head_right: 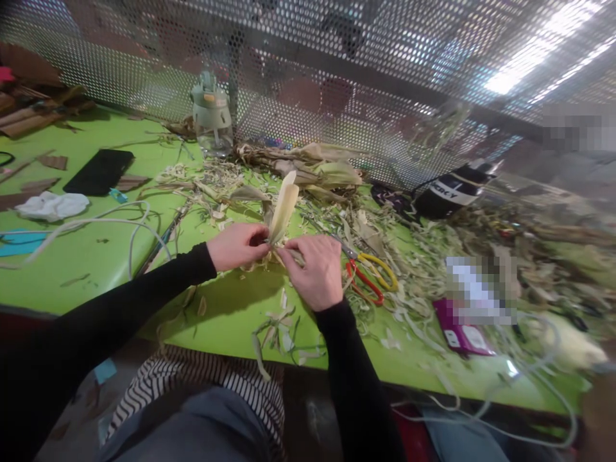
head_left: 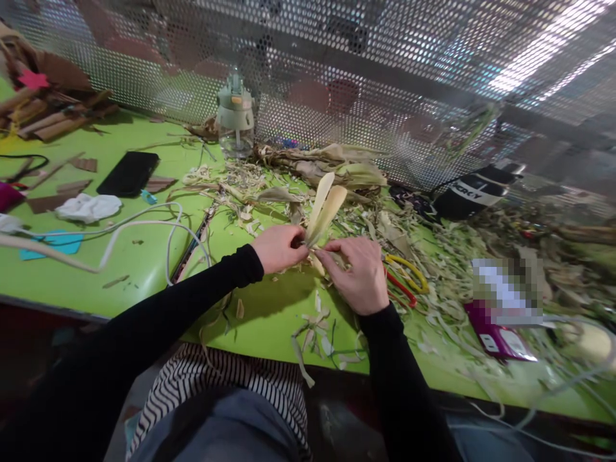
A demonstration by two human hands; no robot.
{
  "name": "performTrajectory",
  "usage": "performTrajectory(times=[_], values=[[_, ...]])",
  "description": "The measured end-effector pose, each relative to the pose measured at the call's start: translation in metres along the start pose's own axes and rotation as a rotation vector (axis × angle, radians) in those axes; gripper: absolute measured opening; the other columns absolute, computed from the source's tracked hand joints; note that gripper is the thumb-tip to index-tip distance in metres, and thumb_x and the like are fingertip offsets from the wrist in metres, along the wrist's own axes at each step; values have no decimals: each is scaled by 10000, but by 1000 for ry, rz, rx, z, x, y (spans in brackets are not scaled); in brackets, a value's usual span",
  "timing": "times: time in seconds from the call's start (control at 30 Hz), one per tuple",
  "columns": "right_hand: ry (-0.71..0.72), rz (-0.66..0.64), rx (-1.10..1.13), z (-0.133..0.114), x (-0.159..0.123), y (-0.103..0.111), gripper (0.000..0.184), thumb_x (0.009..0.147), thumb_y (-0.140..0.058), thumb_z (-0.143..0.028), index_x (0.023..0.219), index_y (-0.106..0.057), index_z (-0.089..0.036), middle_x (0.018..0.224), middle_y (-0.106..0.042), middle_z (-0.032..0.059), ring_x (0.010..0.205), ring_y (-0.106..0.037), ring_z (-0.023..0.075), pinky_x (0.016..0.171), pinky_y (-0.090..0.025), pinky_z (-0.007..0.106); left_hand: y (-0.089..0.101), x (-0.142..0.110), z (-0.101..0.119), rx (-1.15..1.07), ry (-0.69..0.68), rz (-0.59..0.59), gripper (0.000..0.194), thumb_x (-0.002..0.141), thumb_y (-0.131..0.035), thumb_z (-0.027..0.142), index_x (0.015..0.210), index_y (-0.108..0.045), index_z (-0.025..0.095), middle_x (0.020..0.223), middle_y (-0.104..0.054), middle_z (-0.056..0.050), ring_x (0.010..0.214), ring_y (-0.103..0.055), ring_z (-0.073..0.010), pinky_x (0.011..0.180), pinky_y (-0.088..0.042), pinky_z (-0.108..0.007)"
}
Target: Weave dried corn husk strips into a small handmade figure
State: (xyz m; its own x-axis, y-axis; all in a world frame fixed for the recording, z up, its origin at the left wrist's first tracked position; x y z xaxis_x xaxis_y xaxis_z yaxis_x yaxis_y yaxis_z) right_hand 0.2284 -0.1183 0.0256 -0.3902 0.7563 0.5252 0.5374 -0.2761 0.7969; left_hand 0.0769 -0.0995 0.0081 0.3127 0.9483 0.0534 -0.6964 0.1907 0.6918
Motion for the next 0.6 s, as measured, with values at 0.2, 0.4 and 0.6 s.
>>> performTrajectory(times=[0.2, 0.4, 0.6], values=[[-289, -248, 607, 0, -3, -16, 212, 803, -619, -364, 889, -653, -173, 814, -701, 30, 699, -629, 153, 637, -481, 270, -2, -3, 2, 181, -69, 51, 241, 780, -494, 347, 810, -615, 140, 694, -627, -54, 642, -556, -171, 613, -381, -270], [-371, -205, 673, 3, -4, -14, 258, 870, -519, -386, 826, -662, -176, 780, -686, 25, 726, -634, 150, 646, -488, 254, -3, -2, 4, 75, -166, -7, 247, 777, -526, 347, 866, -626, 139, 702, -636, -31, 595, -529, -134, 573, -371, -246], [-361, 2, 521, 11, -5, -14, 260, 792, -632, -393, 947, -547, -203, 646, -578, -38, 547, -533, 110, 529, -421, 238, -8, -2, 6, -85, -129, -75, 249, 861, -386, 261, 839, -606, 147, 722, -655, -22, 631, -571, -119, 597, -429, -223]])
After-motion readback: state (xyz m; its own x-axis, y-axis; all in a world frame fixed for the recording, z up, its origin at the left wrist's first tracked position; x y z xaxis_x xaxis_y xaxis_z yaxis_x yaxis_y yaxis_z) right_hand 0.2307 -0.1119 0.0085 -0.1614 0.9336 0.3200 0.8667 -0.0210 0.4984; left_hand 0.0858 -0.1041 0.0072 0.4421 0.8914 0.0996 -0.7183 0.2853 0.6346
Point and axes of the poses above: each hand's wrist, its own x-axis towards the middle knuckle, its own y-axis out of the back of the hand, z = x × y, the point moved 4 cm from there along x, towards the middle knuckle
